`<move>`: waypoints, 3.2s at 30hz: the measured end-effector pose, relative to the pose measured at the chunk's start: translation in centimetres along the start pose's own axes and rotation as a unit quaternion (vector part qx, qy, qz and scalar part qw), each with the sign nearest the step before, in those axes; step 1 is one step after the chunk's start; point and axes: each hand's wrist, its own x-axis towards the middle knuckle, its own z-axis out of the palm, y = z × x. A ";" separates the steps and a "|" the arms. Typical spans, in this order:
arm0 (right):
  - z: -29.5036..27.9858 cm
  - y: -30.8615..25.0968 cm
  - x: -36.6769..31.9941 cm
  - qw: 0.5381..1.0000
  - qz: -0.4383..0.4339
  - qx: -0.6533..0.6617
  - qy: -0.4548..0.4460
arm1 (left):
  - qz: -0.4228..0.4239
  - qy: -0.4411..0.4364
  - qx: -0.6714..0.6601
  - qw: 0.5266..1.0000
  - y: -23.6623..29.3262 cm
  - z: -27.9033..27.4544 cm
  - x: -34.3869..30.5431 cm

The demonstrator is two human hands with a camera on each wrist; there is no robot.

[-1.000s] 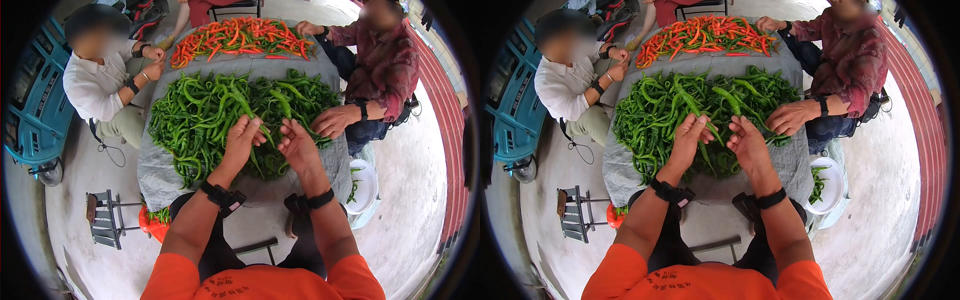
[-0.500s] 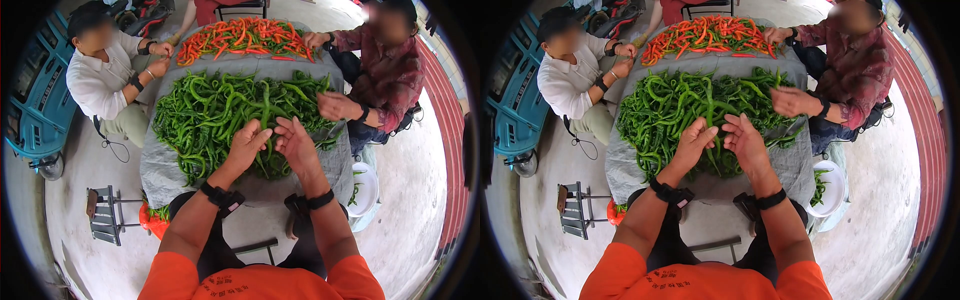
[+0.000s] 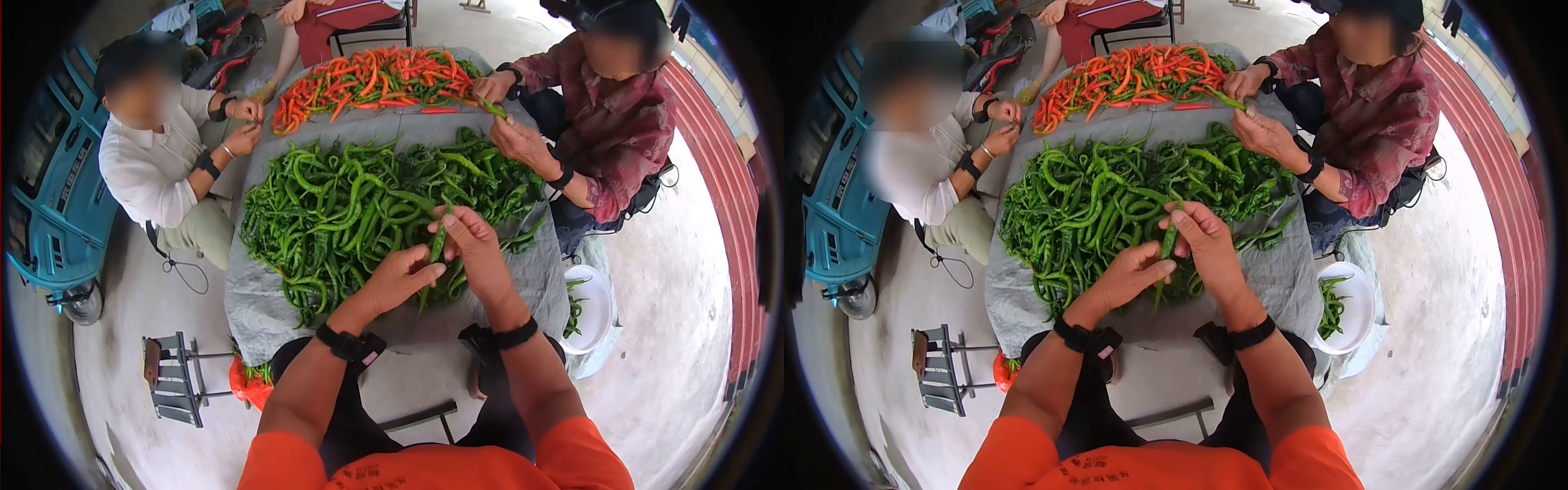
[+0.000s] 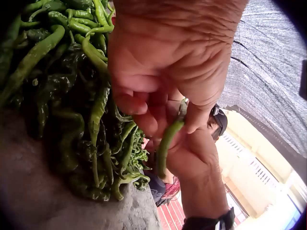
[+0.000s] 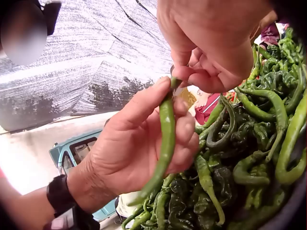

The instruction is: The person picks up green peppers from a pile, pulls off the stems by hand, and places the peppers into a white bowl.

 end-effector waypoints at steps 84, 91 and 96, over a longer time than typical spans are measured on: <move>-0.7 1.5 -1.8 0.860 -0.143 -0.489 0.030 | 0.013 0.202 -0.235 0.951 -0.4 -4.3 0.5; -4.8 1.3 -0.5 0.801 -0.116 -0.562 0.171 | 0.009 0.205 -0.171 0.964 -1.0 -3.5 1.1; -7.1 0.4 0.4 0.799 -0.055 -0.547 0.245 | 0.011 0.198 -0.155 0.968 -1.0 -3.1 1.2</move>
